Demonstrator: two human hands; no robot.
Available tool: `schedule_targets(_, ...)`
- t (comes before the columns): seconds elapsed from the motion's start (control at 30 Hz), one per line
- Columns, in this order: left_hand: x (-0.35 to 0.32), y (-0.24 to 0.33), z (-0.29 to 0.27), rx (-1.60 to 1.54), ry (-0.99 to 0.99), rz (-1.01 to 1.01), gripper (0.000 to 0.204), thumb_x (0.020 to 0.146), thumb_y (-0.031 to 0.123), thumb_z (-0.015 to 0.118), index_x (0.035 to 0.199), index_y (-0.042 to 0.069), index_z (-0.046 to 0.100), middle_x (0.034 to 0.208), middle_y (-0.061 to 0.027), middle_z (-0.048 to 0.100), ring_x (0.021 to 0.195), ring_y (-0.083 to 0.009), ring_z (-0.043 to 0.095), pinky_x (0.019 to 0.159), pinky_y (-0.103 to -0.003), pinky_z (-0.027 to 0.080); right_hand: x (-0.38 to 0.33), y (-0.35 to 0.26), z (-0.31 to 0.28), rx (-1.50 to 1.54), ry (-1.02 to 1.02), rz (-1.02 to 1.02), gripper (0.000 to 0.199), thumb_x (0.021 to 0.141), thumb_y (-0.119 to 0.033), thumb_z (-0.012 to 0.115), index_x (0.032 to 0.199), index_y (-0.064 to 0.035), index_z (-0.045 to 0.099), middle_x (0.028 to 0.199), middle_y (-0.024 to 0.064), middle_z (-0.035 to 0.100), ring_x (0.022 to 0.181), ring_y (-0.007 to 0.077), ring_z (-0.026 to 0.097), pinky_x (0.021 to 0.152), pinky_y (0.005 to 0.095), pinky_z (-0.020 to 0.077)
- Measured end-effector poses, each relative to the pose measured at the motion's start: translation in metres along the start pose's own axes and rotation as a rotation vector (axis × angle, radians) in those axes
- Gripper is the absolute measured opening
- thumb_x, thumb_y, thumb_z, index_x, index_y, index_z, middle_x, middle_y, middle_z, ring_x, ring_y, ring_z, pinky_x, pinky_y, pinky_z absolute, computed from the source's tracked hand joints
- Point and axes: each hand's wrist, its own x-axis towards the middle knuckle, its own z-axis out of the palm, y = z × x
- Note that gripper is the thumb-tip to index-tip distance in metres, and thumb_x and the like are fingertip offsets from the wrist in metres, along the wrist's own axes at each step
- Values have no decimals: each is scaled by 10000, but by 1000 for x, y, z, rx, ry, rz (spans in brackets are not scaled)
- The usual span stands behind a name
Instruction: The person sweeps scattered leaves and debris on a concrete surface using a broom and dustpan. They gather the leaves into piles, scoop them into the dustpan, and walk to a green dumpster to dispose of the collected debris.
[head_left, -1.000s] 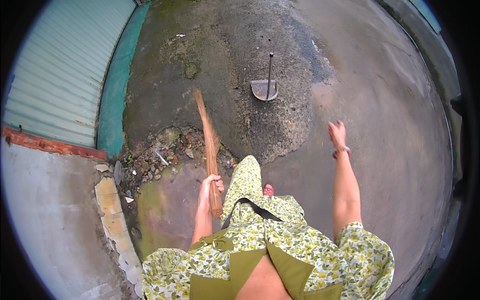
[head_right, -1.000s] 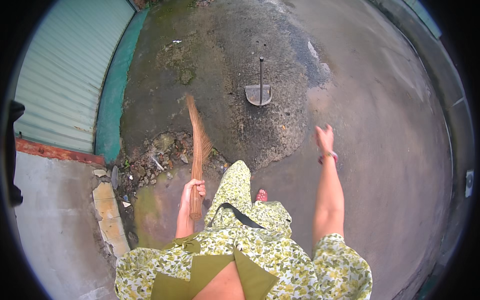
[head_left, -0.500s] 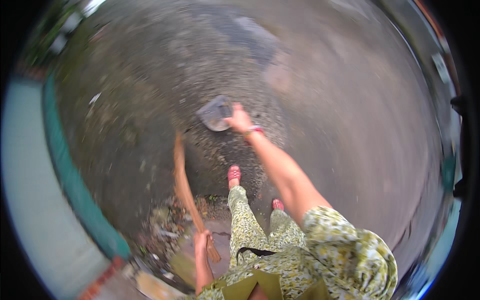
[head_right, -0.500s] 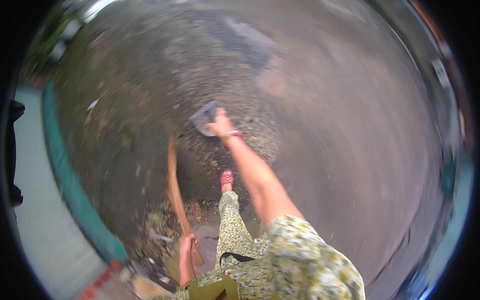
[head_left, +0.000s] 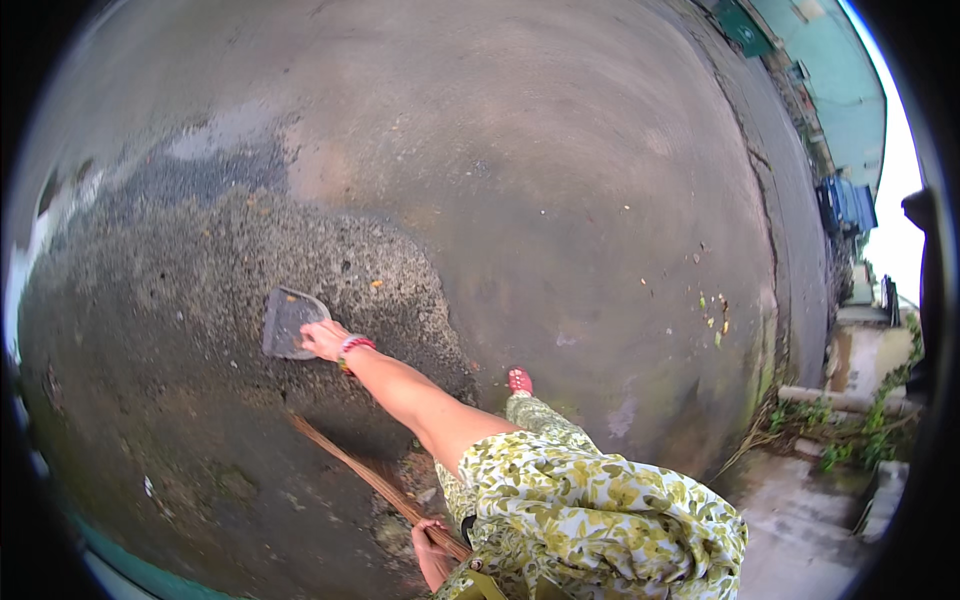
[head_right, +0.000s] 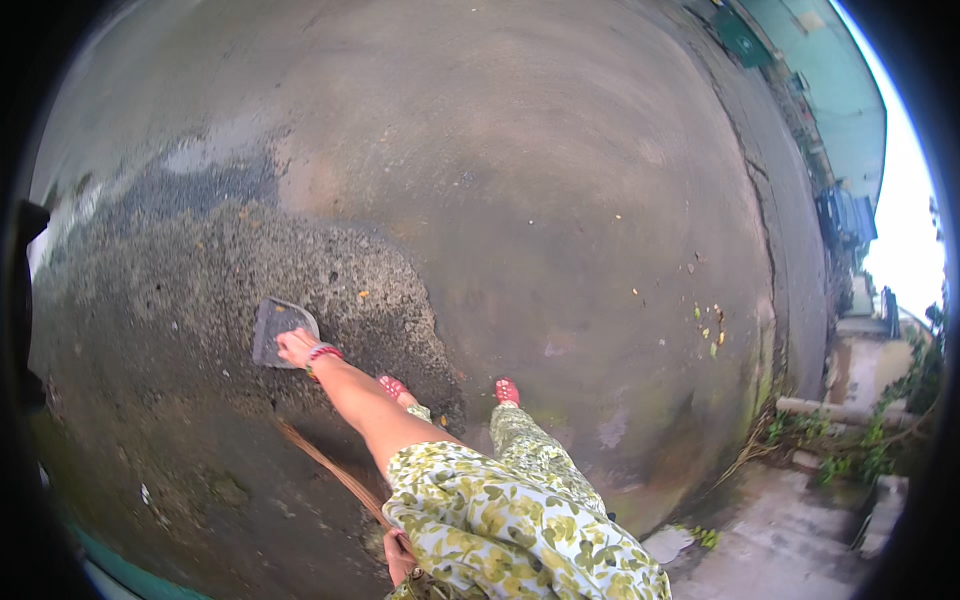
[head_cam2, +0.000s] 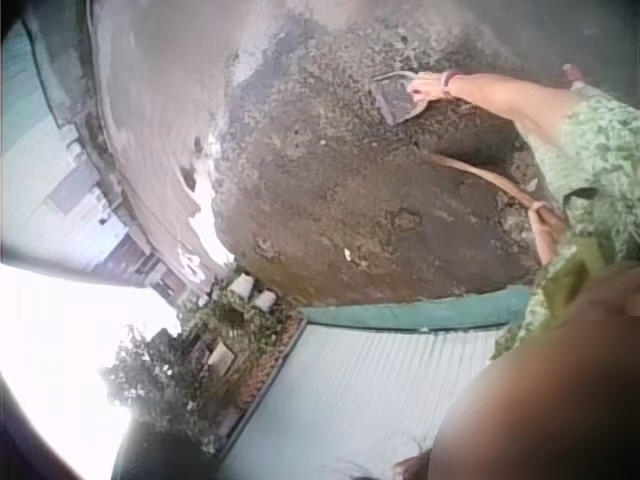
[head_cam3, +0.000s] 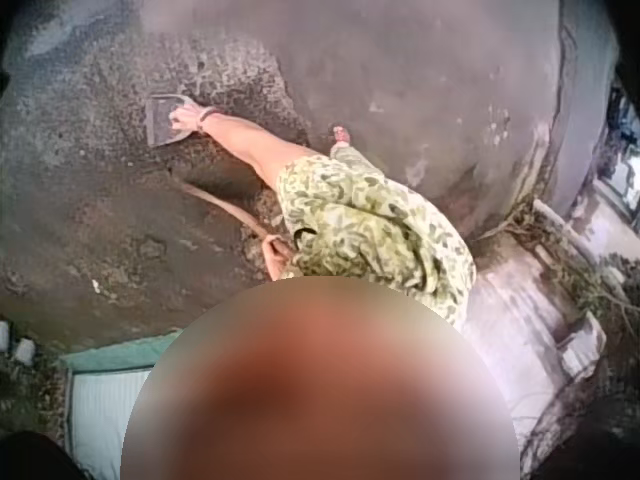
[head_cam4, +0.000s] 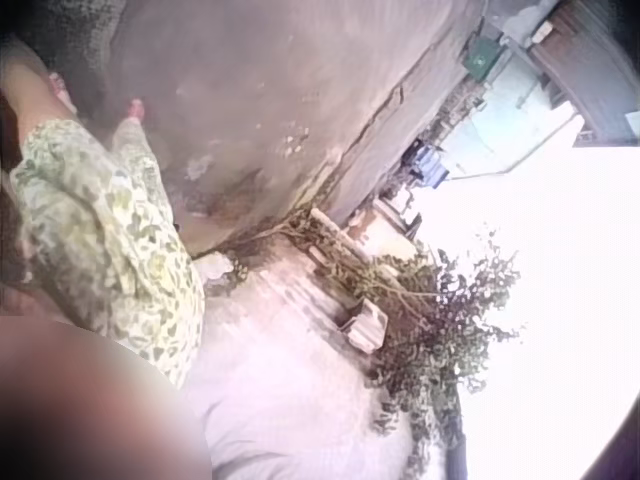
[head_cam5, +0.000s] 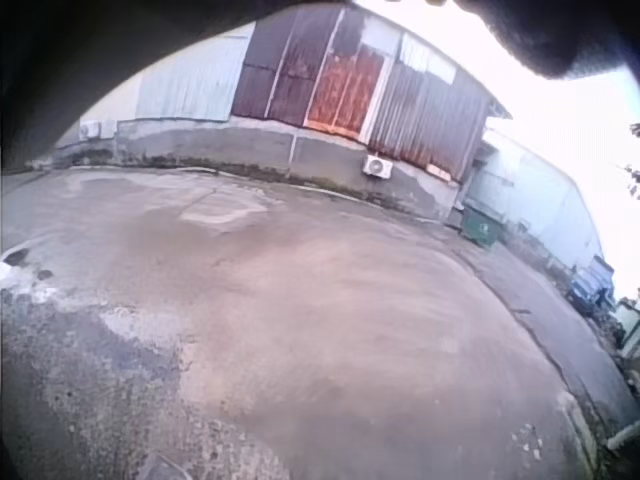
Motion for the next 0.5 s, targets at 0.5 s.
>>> schedule_targets(0.5,-27,-107,212,286,-207,321,121,720,93,598,762,73,487,603,-11,483,514,-119,473,450,-264,425,-469,204,-314,-75,325,-178,305,834,-230,579,1058,-29,530,841,198,615,818,382,604,725,451,482)
